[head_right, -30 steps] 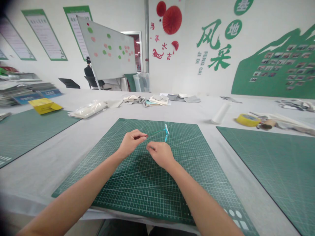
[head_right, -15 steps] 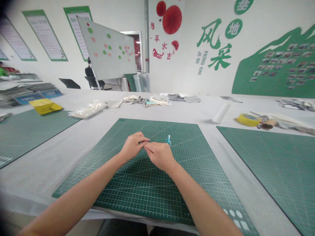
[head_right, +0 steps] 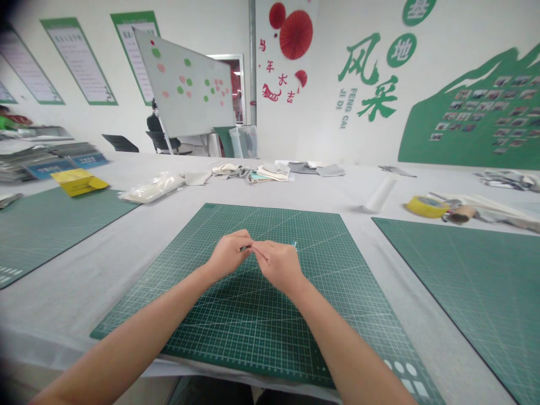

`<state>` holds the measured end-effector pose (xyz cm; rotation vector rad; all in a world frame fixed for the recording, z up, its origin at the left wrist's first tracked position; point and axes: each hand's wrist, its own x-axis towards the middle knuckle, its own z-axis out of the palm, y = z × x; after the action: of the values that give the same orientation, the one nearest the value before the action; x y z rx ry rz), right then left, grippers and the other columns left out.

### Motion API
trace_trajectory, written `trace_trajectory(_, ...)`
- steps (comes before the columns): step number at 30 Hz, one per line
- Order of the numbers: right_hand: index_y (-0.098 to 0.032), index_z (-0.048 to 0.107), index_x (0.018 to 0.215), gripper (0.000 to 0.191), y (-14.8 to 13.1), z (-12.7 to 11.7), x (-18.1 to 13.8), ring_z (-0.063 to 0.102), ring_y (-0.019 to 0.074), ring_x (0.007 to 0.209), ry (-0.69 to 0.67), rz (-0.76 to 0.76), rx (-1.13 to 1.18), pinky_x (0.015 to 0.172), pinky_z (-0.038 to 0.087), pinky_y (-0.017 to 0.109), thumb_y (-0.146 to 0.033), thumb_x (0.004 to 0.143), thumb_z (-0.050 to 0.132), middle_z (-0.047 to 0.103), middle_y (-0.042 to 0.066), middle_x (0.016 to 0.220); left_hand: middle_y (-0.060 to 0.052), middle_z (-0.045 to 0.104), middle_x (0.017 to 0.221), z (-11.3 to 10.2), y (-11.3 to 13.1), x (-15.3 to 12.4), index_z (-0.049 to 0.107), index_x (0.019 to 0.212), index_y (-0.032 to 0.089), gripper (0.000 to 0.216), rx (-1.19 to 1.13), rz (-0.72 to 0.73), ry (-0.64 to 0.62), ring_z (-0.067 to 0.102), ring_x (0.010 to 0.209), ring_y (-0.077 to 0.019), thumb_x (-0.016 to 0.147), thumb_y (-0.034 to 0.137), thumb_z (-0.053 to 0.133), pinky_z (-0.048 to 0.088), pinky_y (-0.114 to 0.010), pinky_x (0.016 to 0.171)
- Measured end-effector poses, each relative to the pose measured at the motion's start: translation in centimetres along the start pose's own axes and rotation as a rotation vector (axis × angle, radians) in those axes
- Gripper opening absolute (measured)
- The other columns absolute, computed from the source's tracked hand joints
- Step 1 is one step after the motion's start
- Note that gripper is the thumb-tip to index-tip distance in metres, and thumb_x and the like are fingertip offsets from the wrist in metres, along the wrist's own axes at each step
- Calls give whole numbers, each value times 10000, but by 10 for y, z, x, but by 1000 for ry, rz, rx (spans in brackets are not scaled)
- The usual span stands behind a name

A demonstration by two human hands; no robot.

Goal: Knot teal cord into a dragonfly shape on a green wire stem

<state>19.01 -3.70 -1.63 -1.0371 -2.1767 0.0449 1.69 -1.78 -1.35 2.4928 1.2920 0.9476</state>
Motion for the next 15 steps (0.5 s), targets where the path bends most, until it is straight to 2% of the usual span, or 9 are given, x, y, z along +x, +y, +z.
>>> trace_trajectory(2, -230, 693, 922, 272, 1, -3, 1, 648, 168, 797, 7, 28, -12, 713, 428, 258, -284, 924, 427, 719, 44, 901, -15, 617, 768, 0, 1, -1, 700, 732, 192, 221, 25, 51, -38, 568, 725, -134, 856, 201, 518, 408, -235, 628)
trace_trajectory(5, -238, 693, 868, 257, 5, -9, 5, 640, 168, 806, -5, 81, 20, 712, 418, 259, -271, 911, 441, 717, 29, 885, -16, 647, 819, 0, 1, -1, 714, 810, 211, 203, -17, 134, -115, 597, 796, -142, 866, 227, 520, 431, -234, 696)
trace_trajectory(8, -238, 691, 829, 221, 14, -13, 10, 599, 150, 691, -43, 173, 133, 637, 391, 256, -289, 882, 482, 697, 4, 781, -12, 658, 835, -3, 3, -1, 728, 840, 228, 197, -82, 163, -173, 609, 812, -144, 856, 212, 532, 439, -235, 711)
trace_trajectory(12, -200, 684, 733, 203, 32, -15, 15, 398, 106, 481, -115, 365, 385, 492, 284, 248, -373, 790, 593, 505, -36, 506, -19, 657, 831, -8, 5, 0, 741, 859, 227, 194, -188, 161, -211, 609, 788, -143, 846, 205, 548, 447, -242, 705)
trace_trajectory(15, -177, 667, 727, 242, 42, -16, 16, 282, 75, 442, -163, 524, 644, 443, 207, 235, -418, 721, 652, 389, -66, 462, -29, 658, 826, -11, 5, 1, 744, 868, 213, 170, -290, 142, -241, 606, 773, -142, 834, 212, 578, 454, -250, 713)
